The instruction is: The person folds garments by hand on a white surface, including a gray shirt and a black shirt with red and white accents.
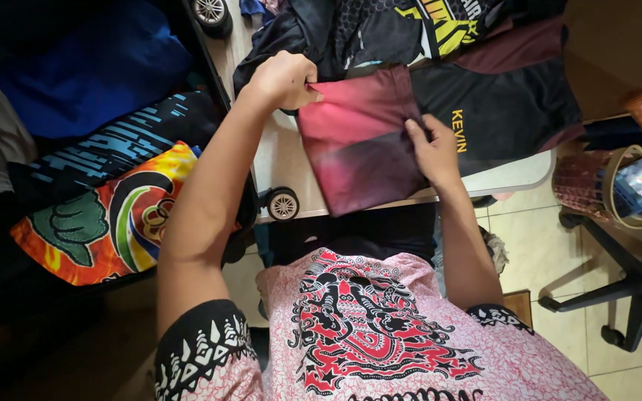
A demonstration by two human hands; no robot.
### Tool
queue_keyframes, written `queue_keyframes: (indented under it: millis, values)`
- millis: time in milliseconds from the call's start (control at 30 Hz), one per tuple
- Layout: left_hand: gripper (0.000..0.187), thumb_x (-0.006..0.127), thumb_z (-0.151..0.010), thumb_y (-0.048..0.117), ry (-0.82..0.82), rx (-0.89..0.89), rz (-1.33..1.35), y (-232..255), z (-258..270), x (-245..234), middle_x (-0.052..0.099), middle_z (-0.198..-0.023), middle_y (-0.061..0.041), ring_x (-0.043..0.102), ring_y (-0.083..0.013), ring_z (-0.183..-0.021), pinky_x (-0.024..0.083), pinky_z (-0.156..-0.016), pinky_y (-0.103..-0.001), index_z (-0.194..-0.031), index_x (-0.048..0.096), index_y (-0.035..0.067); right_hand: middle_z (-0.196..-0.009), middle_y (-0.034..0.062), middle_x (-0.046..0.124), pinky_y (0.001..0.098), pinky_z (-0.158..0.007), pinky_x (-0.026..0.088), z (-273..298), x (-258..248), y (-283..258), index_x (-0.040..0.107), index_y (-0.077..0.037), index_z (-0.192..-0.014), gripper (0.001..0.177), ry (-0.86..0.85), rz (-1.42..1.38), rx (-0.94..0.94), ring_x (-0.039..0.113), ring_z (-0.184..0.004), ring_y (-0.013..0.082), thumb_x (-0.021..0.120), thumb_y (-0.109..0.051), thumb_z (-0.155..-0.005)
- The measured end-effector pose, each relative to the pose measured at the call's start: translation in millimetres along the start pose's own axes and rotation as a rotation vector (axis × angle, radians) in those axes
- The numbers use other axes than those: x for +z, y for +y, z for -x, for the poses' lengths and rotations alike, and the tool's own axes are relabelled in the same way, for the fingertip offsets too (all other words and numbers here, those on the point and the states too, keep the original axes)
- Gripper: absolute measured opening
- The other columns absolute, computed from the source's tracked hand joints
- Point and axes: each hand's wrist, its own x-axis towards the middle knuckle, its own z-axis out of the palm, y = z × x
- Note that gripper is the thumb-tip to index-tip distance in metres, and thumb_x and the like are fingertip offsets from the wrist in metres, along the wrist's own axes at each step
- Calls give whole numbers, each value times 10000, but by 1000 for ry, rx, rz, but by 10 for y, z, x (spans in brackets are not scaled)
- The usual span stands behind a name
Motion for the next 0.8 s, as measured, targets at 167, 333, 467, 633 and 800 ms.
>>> queue_keyframes:
  millis: [167,333,467,633,800]
  values:
    - [378,819,-797,463,54,-52,54,143,53,-111,751,-947,-116,706,-343,-930,561,-792,-456,-928,761,114,-699,12,611,280,-608,436,31,-44,-31,690,6,-943,281,113,262,-72,525,-664,68,735,-265,-1003]
    - [460,655,-921,593,24,-170,83,264,54,-162,739,-973,-145,686,-377,-936,540,-810,-480,-999,761,152,-803,16,693,266,-652,519,-62,-99,-131,719,26,-1019,342,103,313,-130,658,-719,59,796,-298,-943]
    - [518,575,-976,595,164,-174,86,302,82,-193,732,-906,-173,690,-401,-895,542,-775,-502,-919,765,117,-887,70,692,280,-715,484,-184,-57,-40,707,46,-1092,295,-98,45,17,562,-798,93,741,-236,-1009]
    - [541,556,-1002,570,328,-152,121,326,88,-197,726,-838,-175,692,-410,-818,549,-720,-505,-855,763,93,-1239,63,715,259,-1004,480,-229,-111,37,625,43,-1377,313,-128,-52,-260,635,-1130,104,552,-115,-1116]
    - [524,562,-1015,554,331,-156,115,330,70,-203,723,-818,-172,694,-401,-807,548,-707,-505,-859,761,95,-1013,76,701,270,-836,513,-75,-240,-195,611,-44,-1445,403,71,239,-51,622,-911,109,634,-194,-1073]
